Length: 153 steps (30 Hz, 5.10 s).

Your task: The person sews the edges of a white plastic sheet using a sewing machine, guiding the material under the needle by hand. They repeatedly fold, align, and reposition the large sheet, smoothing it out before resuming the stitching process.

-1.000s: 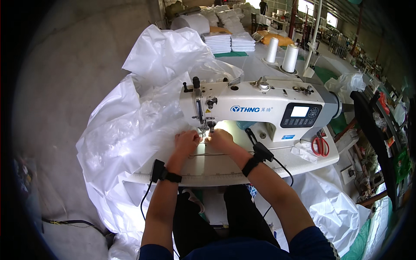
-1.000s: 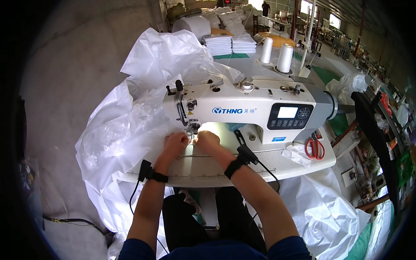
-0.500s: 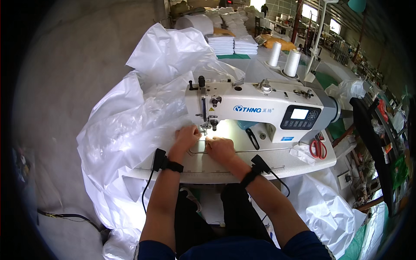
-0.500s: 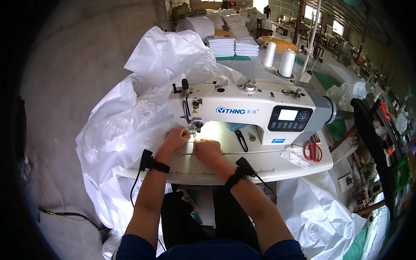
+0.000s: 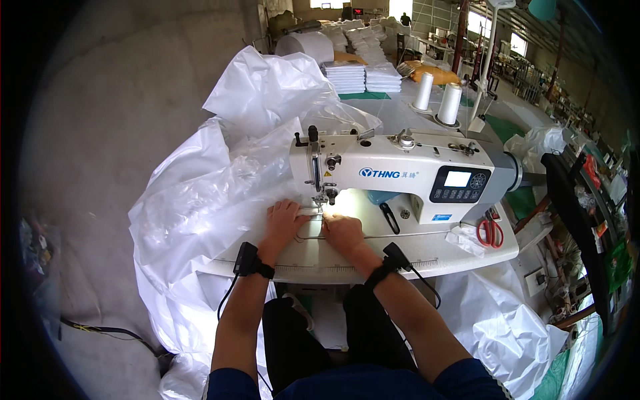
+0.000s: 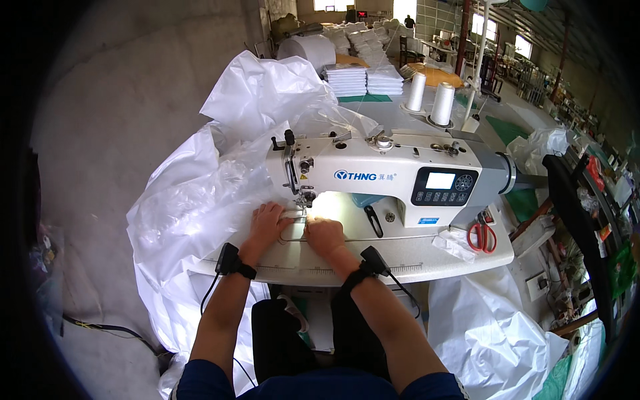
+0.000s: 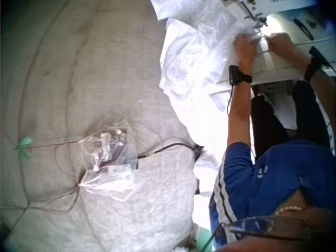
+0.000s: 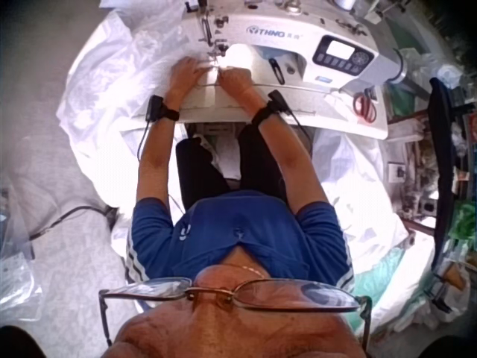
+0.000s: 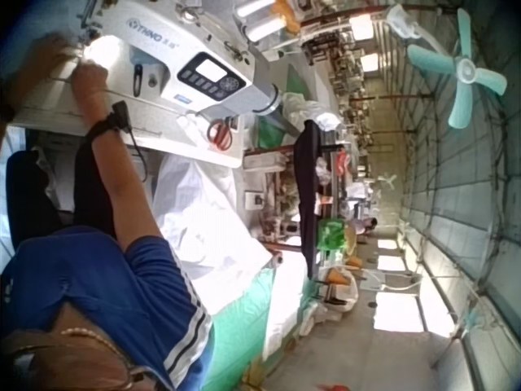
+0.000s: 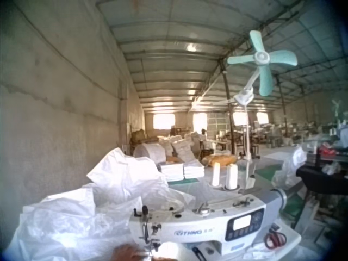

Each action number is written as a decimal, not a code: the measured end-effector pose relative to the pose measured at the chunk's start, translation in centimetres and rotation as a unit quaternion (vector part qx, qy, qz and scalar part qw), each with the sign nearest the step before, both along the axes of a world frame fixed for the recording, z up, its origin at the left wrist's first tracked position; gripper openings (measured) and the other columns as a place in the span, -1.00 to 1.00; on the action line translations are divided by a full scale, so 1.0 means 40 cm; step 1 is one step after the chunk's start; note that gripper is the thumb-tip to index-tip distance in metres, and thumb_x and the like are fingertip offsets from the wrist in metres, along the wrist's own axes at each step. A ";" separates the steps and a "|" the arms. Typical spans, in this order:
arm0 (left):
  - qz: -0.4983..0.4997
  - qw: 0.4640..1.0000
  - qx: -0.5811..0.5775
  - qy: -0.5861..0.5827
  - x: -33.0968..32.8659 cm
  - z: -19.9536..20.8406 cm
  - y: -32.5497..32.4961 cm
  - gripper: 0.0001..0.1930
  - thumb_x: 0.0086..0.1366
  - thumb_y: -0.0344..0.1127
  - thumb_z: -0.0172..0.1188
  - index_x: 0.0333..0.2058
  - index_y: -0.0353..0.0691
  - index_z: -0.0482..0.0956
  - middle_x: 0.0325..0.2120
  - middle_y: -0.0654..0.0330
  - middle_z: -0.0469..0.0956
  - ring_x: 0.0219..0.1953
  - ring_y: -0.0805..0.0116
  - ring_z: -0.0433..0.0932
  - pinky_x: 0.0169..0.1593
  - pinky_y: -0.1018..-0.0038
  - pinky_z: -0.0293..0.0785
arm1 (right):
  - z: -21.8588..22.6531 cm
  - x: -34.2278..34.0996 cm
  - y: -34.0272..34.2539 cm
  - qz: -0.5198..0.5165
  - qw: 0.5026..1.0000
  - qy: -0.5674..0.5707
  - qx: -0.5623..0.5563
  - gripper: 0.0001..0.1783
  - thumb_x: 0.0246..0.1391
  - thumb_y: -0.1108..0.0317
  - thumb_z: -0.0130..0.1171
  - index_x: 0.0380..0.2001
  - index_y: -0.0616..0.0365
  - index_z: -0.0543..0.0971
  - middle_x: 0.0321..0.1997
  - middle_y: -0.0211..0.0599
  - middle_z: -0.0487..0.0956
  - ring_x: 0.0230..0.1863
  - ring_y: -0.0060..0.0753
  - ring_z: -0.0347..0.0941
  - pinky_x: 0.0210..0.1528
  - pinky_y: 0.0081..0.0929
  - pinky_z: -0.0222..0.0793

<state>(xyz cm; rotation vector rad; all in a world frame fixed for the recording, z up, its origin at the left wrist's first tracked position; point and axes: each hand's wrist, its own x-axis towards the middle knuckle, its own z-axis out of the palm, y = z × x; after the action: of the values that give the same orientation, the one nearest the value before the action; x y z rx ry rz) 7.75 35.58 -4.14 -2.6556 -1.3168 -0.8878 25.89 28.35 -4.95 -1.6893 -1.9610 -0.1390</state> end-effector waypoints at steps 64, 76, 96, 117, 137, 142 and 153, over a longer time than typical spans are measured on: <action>0.489 0.821 -0.087 -0.283 -1.467 -0.020 -0.886 -0.72 0.12 -0.32 0.05 -0.33 -0.50 0.50 -0.43 -0.13 0.54 -0.34 -0.08 0.54 -0.24 0.12 0.46 | -0.114 -0.525 -0.500 0.199 0.450 0.649 -0.581 -0.45 0.06 0.28 0.12 0.11 0.22 0.30 0.10 -0.16 0.39 0.02 -0.23 0.42 -0.01 -0.30 0.43; 0.139 0.979 -0.095 -0.117 -0.567 0.105 -0.377 -0.53 0.31 -0.10 0.02 0.11 -0.21 0.37 0.14 -0.11 0.29 0.20 -0.07 0.25 0.23 0.23 0.16 | -0.096 -0.403 -0.566 0.139 0.509 0.712 -0.464 -0.64 0.12 0.38 0.05 -0.01 0.25 0.40 -0.05 -0.17 0.48 -0.14 -0.32 0.46 -0.05 -0.44 0.43; 0.228 0.951 -0.172 0.119 -0.510 -0.001 0.013 -0.33 0.28 0.26 -0.25 0.26 0.05 0.16 0.32 0.19 0.03 0.36 0.10 -0.10 0.31 -0.06 -0.35 | -0.018 -0.317 -0.462 0.146 0.661 0.445 -0.586 -0.36 0.09 0.14 0.17 0.16 0.20 0.27 -0.04 -0.15 0.49 -0.16 -0.44 0.47 -0.16 -0.59 0.39; -0.032 0.944 -0.320 -0.076 -0.288 0.133 -0.693 -0.69 0.19 -0.25 0.21 -0.15 -0.32 0.55 -0.40 0.00 0.60 -0.43 0.19 0.60 -0.30 0.43 0.49 | -0.121 -0.245 -0.624 0.099 0.466 0.694 -0.540 -0.62 0.12 0.40 0.04 0.01 0.32 0.39 0.05 -0.19 0.43 0.00 -0.33 0.41 -0.01 -0.31 0.48; 0.080 0.996 -0.036 0.014 -0.297 0.094 -0.788 -0.89 0.02 -0.53 0.10 -0.42 -0.24 0.52 -0.53 0.08 0.48 -0.38 0.11 0.48 -0.27 0.27 0.38 | -0.173 -0.215 -0.659 0.095 0.556 0.569 -0.599 -0.50 0.12 0.07 0.09 -0.07 0.30 0.44 -0.17 -0.19 0.53 -0.20 -0.33 0.50 -0.12 -0.42 0.46; 0.087 0.993 -0.031 -0.078 -0.350 0.130 -0.789 -0.91 0.06 -0.57 0.08 -0.41 -0.31 0.48 -0.46 0.06 0.49 -0.35 0.10 0.46 -0.26 0.31 0.40 | -0.092 -0.205 -0.665 0.106 0.853 0.397 -0.322 -0.55 0.12 0.16 0.09 -0.07 0.32 0.38 -0.17 -0.18 0.51 -0.21 -0.35 0.52 -0.20 -0.46 0.46; 0.129 0.989 0.006 -0.077 -0.343 0.207 -0.799 -0.77 0.14 -0.41 0.22 -0.24 -0.33 0.45 -0.31 -0.01 0.51 -0.28 0.04 0.50 -0.24 0.28 0.45 | -0.063 -0.320 -0.649 0.425 0.857 -0.088 -0.277 -0.58 0.06 0.21 0.14 -0.06 0.22 0.45 -0.11 -0.17 0.52 -0.04 -0.22 0.43 -0.01 -0.22 0.30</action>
<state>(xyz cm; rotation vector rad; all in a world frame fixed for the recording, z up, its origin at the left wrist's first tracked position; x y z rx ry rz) -5.95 3.63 4.14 -2.3735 -1.6343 -1.0747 13.10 2.38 -7.48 -0.9275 -2.8871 0.6761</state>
